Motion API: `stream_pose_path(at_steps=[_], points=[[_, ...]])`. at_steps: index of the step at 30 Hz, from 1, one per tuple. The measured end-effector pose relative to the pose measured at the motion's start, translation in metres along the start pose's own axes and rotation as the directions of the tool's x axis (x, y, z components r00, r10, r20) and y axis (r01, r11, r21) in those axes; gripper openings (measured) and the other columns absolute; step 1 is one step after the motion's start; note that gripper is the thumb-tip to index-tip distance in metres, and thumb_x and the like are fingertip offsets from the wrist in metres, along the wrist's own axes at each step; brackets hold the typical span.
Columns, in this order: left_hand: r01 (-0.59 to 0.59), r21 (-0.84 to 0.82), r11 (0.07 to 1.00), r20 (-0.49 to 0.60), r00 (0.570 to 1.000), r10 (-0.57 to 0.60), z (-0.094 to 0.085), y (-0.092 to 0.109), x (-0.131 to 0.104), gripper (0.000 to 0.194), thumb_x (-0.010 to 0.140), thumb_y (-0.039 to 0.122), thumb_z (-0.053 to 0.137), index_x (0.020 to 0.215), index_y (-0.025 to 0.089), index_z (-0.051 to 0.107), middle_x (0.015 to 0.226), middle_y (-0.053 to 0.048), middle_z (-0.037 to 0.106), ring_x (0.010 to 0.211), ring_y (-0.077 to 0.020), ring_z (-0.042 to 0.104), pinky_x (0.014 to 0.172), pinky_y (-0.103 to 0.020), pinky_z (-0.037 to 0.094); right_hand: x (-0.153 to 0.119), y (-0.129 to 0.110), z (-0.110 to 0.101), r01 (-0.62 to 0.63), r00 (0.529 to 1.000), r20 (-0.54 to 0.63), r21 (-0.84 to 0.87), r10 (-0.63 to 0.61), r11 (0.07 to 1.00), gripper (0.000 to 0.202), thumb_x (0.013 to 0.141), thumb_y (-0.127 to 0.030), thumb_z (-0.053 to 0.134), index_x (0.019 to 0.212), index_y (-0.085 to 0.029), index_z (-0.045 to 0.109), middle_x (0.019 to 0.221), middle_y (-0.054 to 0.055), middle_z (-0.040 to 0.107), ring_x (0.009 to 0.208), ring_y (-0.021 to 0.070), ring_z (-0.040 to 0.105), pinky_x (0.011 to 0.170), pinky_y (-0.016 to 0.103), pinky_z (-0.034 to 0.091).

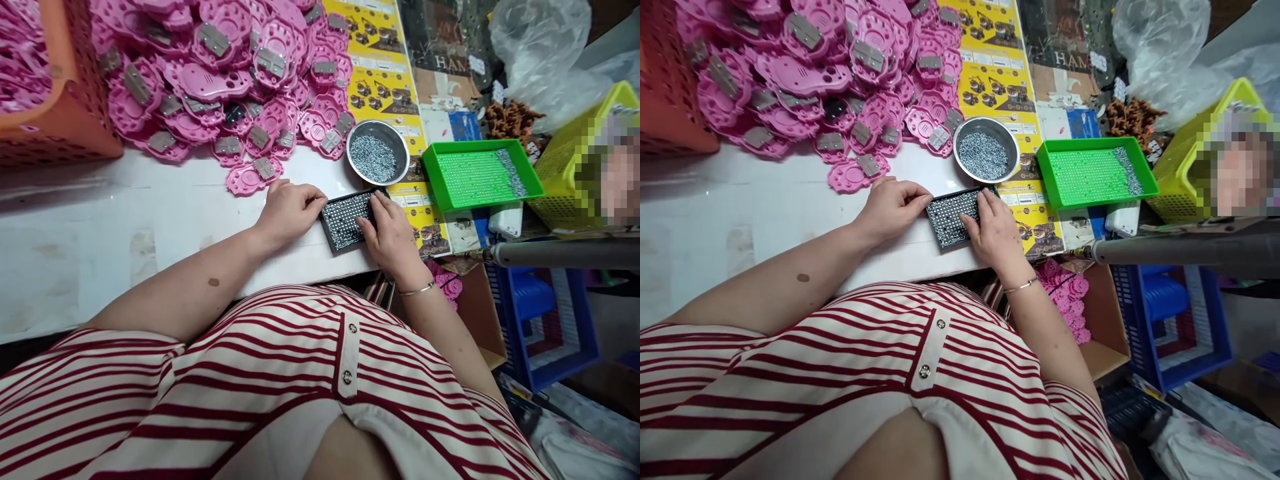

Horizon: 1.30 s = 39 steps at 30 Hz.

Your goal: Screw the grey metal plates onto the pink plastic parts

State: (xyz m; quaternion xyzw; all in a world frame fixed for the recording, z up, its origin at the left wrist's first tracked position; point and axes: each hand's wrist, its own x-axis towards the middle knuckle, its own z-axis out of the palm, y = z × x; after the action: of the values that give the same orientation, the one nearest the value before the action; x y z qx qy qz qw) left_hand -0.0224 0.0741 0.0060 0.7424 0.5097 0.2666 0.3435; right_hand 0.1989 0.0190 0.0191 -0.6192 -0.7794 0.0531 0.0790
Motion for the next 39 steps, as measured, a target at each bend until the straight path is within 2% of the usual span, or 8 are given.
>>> stream_pose_path(at_steps=[2, 7, 13, 20, 25, 30, 35, 39], points=[[-0.001, 0.0, 1.0, 0.007, 1.0, 0.001, 0.0, 0.0, 0.0, 0.024, 0.093, 0.03, 0.056, 0.091, 0.022, 0.079, 0.089, -0.003, 0.079, 0.085, -0.0216, 0.067, 0.112, -0.052, 0.031, 0.002, -0.003, 0.001, -0.052, 0.999, -0.004, -0.005, 0.052, 0.999, 0.073, 0.099, -0.057, 0.03, 0.143, -0.002, 0.049, 0.15, 0.026, 0.052, 0.141, 0.034, 0.049, 0.119, 0.057, 0.042], [-0.013, 0.018, 1.0, 0.003, 1.0, 0.013, 0.002, 0.001, -0.001, 0.025, 0.093, 0.031, 0.056, 0.092, 0.021, 0.079, 0.089, -0.004, 0.079, 0.085, -0.0231, 0.067, 0.109, -0.051, 0.034, -0.009, -0.019, -0.002, 0.0, 0.999, 0.046, 0.003, 0.0, 1.0, 0.07, 0.1, -0.057, 0.028, 0.141, -0.006, 0.053, 0.148, 0.021, 0.055, 0.141, 0.0281, 0.051, 0.12, 0.048, 0.044], [-0.001, 0.024, 1.0, 0.022, 1.0, 0.0, 0.001, 0.001, 0.0, 0.025, 0.094, 0.032, 0.055, 0.093, 0.024, 0.079, 0.09, -0.002, 0.079, 0.084, -0.021, 0.067, 0.112, -0.049, 0.031, -0.001, -0.023, -0.003, -0.17, 0.978, 0.095, -0.134, 0.184, 0.976, 0.084, 0.097, -0.064, 0.023, 0.152, -0.002, 0.036, 0.162, 0.025, 0.033, 0.155, 0.0342, 0.03, 0.129, 0.06, 0.019], [-0.007, 0.032, 0.999, 0.024, 1.0, 0.006, 0.001, 0.001, 0.0, 0.027, 0.094, 0.034, 0.053, 0.093, 0.024, 0.078, 0.094, -0.003, 0.079, 0.088, -0.0225, 0.067, 0.112, -0.049, 0.032, 0.0, -0.027, -0.002, -0.037, 0.981, 0.193, 0.006, 0.035, 0.999, 0.087, 0.096, -0.067, 0.022, 0.153, -0.003, 0.036, 0.163, 0.024, 0.031, 0.156, 0.0318, 0.03, 0.129, 0.053, 0.027], [-0.005, 0.046, 0.999, 0.033, 0.999, 0.004, 0.001, 0.001, 0.0, 0.028, 0.094, 0.035, 0.053, 0.092, 0.025, 0.078, 0.092, -0.002, 0.079, 0.086, -0.0227, 0.067, 0.111, -0.049, 0.033, 0.002, -0.017, -0.001, -0.148, 0.988, 0.042, -0.03, 0.149, 0.989, 0.086, 0.095, -0.068, 0.025, 0.149, -0.003, 0.041, 0.159, 0.026, 0.038, 0.153, 0.0362, 0.035, 0.126, 0.065, 0.025], [-0.001, 0.046, 0.999, 0.022, 1.0, 0.0, 0.0, 0.002, -0.001, 0.028, 0.094, 0.035, 0.053, 0.095, 0.024, 0.079, 0.09, -0.003, 0.078, 0.086, -0.0224, 0.065, 0.11, -0.048, 0.034, 0.005, -0.02, -0.005, -0.057, 0.995, 0.081, -0.01, 0.058, 0.998, 0.081, 0.096, -0.065, 0.027, 0.146, -0.004, 0.047, 0.155, 0.023, 0.046, 0.147, 0.0345, 0.043, 0.125, 0.056, 0.033], [0.005, 0.083, 0.997, 0.019, 1.0, -0.007, 0.001, 0.003, -0.002, 0.031, 0.092, 0.044, 0.058, 0.098, 0.024, 0.08, 0.075, -0.003, 0.074, 0.079, -0.0223, 0.063, 0.109, -0.048, 0.036, 0.005, -0.018, -0.003, -0.173, 0.981, 0.065, -0.111, 0.181, 0.979, 0.088, 0.095, -0.068, 0.026, 0.149, 0.0, 0.041, 0.159, 0.026, 0.039, 0.154, 0.0382, 0.031, 0.127, 0.061, 0.025], [0.0, 0.073, 0.997, 0.007, 1.0, -0.001, 0.001, 0.005, -0.004, 0.028, 0.091, 0.033, 0.055, 0.093, 0.023, 0.08, 0.077, -0.003, 0.076, 0.076, -0.0206, 0.064, 0.112, -0.05, 0.034, -0.004, -0.017, 0.0, -0.057, 0.994, 0.093, -0.017, 0.058, 0.998, 0.086, 0.095, -0.068, 0.028, 0.15, -0.003, 0.041, 0.16, 0.026, 0.037, 0.153, 0.0363, 0.035, 0.125, 0.061, 0.031]])
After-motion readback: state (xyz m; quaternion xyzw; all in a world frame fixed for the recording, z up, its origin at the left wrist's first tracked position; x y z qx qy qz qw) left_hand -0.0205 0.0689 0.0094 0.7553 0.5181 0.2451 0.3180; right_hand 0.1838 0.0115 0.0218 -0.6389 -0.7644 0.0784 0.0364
